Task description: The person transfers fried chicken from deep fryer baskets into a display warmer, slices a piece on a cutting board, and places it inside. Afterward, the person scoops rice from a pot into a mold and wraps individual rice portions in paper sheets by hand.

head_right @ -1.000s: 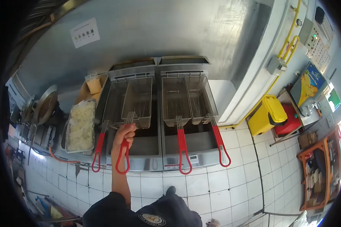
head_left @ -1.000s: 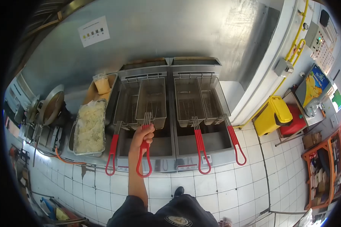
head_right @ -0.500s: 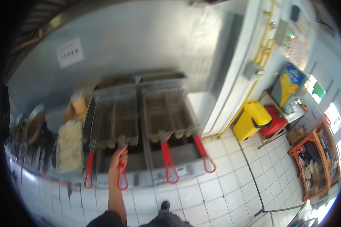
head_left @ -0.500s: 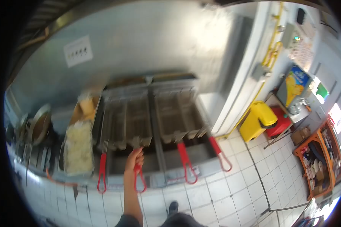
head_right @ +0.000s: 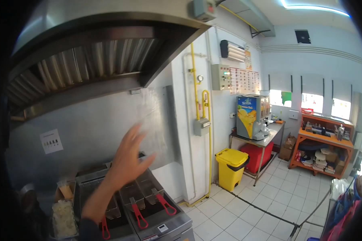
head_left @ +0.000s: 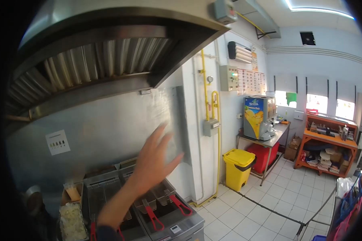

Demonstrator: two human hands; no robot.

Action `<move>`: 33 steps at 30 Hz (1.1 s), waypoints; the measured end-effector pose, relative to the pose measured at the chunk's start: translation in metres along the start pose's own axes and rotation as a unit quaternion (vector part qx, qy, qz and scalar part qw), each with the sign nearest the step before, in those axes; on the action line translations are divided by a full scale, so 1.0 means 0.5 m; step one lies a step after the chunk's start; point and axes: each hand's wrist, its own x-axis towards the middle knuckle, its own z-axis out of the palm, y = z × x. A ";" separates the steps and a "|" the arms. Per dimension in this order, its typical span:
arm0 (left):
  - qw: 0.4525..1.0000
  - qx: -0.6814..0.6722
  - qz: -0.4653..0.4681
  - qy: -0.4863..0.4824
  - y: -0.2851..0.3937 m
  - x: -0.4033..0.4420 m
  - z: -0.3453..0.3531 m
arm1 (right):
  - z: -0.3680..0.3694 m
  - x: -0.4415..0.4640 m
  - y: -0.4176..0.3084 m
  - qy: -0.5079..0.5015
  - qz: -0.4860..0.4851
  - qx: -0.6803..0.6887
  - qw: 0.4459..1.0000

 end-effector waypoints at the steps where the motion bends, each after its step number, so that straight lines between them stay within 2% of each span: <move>1: 0.998 0.006 0.055 0.026 0.046 0.100 0.021 | -0.023 -0.008 0.013 0.006 -0.005 0.002 1.000; 2: 0.991 0.007 0.114 0.062 0.080 0.200 0.051 | -0.044 -0.021 0.028 0.011 -0.007 0.003 1.000; 3: 0.981 0.067 0.150 0.104 0.118 0.300 0.074 | -0.067 -0.033 0.047 0.019 -0.007 0.005 1.000; 4: 0.973 0.134 0.147 0.116 0.153 0.398 0.089 | -0.091 -0.046 0.066 0.027 -0.008 0.007 1.000; 5: 0.955 0.207 0.139 0.161 0.184 0.489 0.099 | -0.112 -0.062 0.084 0.036 -0.007 0.010 0.999; 7: 0.945 0.258 0.064 0.192 0.228 0.639 0.095 | -0.151 -0.089 0.133 0.053 -0.003 0.020 0.998; 8: 0.950 0.246 0.011 0.190 0.237 0.691 0.091 | -0.165 -0.106 0.158 0.064 0.001 0.027 0.998; 9: 0.948 0.240 0.000 0.210 0.227 0.737 0.095 | -0.183 -0.123 0.184 0.075 0.005 0.033 0.997; 12: 0.947 0.262 -0.075 0.169 0.230 0.793 0.094 | -0.221 -0.178 0.257 0.110 0.026 0.053 0.992; 14: 0.935 0.309 -0.055 0.166 0.238 0.790 0.086 | -0.226 -0.214 0.309 0.133 0.045 0.074 0.987; 15: 0.949 0.269 -0.060 0.150 0.222 0.812 0.095 | -0.226 -0.234 0.332 0.146 0.056 0.085 0.984; 16: 0.939 0.285 -0.032 0.191 0.166 0.850 0.130 | -0.228 -0.251 0.354 0.157 0.068 0.094 0.981; 18: 0.955 0.246 -0.072 0.151 0.207 0.820 0.101 | -0.225 -0.279 0.383 0.172 0.088 0.109 0.975; 20: 0.957 0.248 -0.060 0.137 0.205 0.822 0.094 | -0.228 -0.312 0.414 0.196 0.111 0.127 0.966; 22: 0.931 0.317 -0.013 0.179 0.136 0.861 0.125 | -0.222 -0.340 0.441 0.215 0.134 0.143 0.957; 25: 0.940 0.277 -0.016 0.200 0.139 0.881 0.122 | -0.212 -0.373 0.472 0.235 0.160 0.160 0.945; 33: 0.926 0.313 -0.127 0.171 0.164 0.989 0.157 | -0.177 -0.443 0.497 0.296 0.199 0.188 0.915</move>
